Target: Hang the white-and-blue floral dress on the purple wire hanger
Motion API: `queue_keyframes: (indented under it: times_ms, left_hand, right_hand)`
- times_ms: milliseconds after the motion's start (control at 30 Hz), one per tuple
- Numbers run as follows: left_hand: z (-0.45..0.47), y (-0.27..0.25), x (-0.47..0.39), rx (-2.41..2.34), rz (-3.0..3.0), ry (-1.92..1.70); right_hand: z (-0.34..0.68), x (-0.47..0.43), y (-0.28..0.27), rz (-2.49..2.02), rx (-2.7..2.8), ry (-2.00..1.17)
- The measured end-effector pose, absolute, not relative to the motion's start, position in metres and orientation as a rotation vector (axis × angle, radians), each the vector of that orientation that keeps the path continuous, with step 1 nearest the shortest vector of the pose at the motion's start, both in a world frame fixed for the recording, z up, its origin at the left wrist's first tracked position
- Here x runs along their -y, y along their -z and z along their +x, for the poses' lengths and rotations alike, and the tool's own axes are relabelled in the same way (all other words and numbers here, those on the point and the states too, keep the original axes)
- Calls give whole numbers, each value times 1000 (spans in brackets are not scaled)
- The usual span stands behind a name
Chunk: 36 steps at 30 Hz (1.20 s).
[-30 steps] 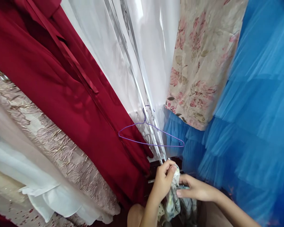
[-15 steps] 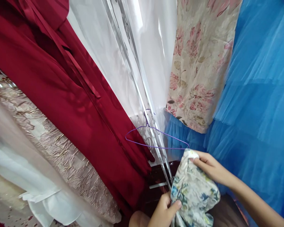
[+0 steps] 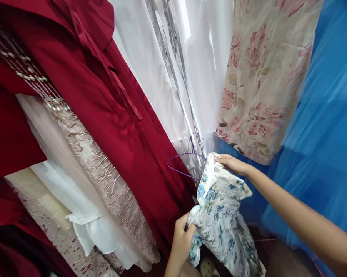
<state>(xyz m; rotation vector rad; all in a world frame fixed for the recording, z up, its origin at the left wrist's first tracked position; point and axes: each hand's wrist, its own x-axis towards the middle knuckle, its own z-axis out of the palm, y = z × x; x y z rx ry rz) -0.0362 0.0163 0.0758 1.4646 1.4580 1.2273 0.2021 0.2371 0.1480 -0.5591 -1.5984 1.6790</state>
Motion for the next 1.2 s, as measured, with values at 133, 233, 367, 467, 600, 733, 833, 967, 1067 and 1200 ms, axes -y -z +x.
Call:
queue_keyframes:
  times_ms: [133, 233, 367, 467, 600, 733, 833, 967, 1067, 1200]
  left_hand:
    - [-83, -55, -23, -1593, 1619, -1017]
    - [-115, -46, -42, -1596, 1821, -673]
    - [-149, -57, -82, -1784, 1941, -518]
    - [-172, -84, -115, -1854, 1960, -617]
    - [-189, -129, -155, -1810, 2015, -924]
    - [-179, -165, -184, -1713, 1971, -1271]
    - [-157, -178, -196, -1587, 1944, -1288]
    - [-134, -175, -199, -1404, 1831, -1312]
    - [-135, -161, -194, -1501, 1757, -1455]
    - [-140, -140, -177, -1587, 1779, -1518]
  right_hand:
    - [212, -220, -152, -587, 1577, -1869]
    - [220, -212, -158, -626, 1499, -1960]
    - [225, -213, -165, -703, 1489, -1957]
    - [227, -216, -169, -739, 1517, -1930]
    - [232, -217, -174, -768, 1522, -1933]
    - [234, -216, -177, -761, 1484, -2009]
    - [232, -217, -174, -774, 1458, -2042]
    - [237, -213, -166, -835, 1416, -1990]
    - [253, -199, -153, -806, 1438, -1822]
    - [273, -178, -122, -902, 1517, -1385]
